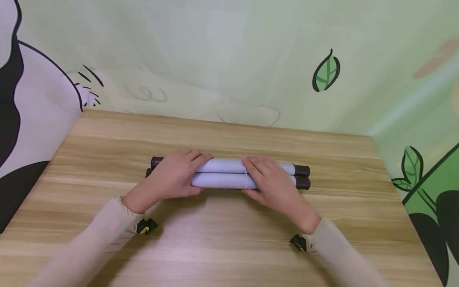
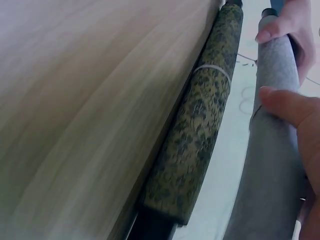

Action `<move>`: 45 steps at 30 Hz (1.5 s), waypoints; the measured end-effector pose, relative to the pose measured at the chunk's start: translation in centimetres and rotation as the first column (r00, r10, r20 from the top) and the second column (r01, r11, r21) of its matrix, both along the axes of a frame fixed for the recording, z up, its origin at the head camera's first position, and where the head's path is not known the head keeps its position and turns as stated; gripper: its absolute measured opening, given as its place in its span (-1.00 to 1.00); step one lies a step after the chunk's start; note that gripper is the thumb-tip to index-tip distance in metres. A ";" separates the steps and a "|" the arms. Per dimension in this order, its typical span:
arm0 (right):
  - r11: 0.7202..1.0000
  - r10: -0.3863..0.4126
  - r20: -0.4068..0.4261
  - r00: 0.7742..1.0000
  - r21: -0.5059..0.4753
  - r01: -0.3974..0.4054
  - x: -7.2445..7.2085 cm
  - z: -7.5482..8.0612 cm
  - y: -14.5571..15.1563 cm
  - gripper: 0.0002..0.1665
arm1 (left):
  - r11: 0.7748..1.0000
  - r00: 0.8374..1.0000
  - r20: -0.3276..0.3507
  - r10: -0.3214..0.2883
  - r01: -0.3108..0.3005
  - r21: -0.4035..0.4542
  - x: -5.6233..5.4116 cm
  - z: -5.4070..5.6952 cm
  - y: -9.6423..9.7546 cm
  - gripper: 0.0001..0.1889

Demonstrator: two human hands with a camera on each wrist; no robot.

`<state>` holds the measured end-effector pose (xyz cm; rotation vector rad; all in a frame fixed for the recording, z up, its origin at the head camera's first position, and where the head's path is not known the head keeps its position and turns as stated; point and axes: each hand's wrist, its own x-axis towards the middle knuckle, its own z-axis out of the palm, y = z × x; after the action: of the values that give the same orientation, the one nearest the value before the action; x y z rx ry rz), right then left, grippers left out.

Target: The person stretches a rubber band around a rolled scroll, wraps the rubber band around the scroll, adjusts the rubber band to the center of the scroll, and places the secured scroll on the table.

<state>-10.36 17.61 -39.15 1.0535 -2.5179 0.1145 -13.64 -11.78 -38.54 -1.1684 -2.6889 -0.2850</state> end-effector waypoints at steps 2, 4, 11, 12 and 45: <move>1.000 -0.008 0.012 1.000 0.001 0.008 0.0 -0.1 -0.5 -0.08 | 1.000 1.000 -0.005 0.018 -0.018 -0.011 0.0 -0.2 0.0 -0.15; 1.000 -0.018 0.036 0.999 -0.002 0.018 -0.1 -0.2 -0.8 -0.08 | 0.999 0.999 -0.009 0.030 -0.030 -0.017 0.1 -0.2 -0.1 -0.15; 0.999 -0.007 0.050 0.999 -0.038 0.009 -0.3 -0.4 -1.7 -0.08 | 0.999 0.999 0.005 0.041 -0.041 -0.013 0.1 -0.3 -0.1 -0.14; 0.999 0.003 0.047 0.999 -0.040 -0.001 -0.3 -0.4 -1.9 -0.08 | 0.999 0.999 0.009 0.036 -0.036 -0.011 0.1 -0.3 0.1 -0.15; 0.975 -0.099 0.367 0.925 -0.150 0.164 -6.8 -1.1 5.0 -0.15 | 0.996 0.990 0.109 0.087 -0.086 -0.021 -6.1 -1.8 -3.3 -0.06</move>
<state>-17.13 22.63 -40.25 0.8501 -2.8273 0.5281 -19.69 -15.11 -40.37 -1.0664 -2.8329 -0.3232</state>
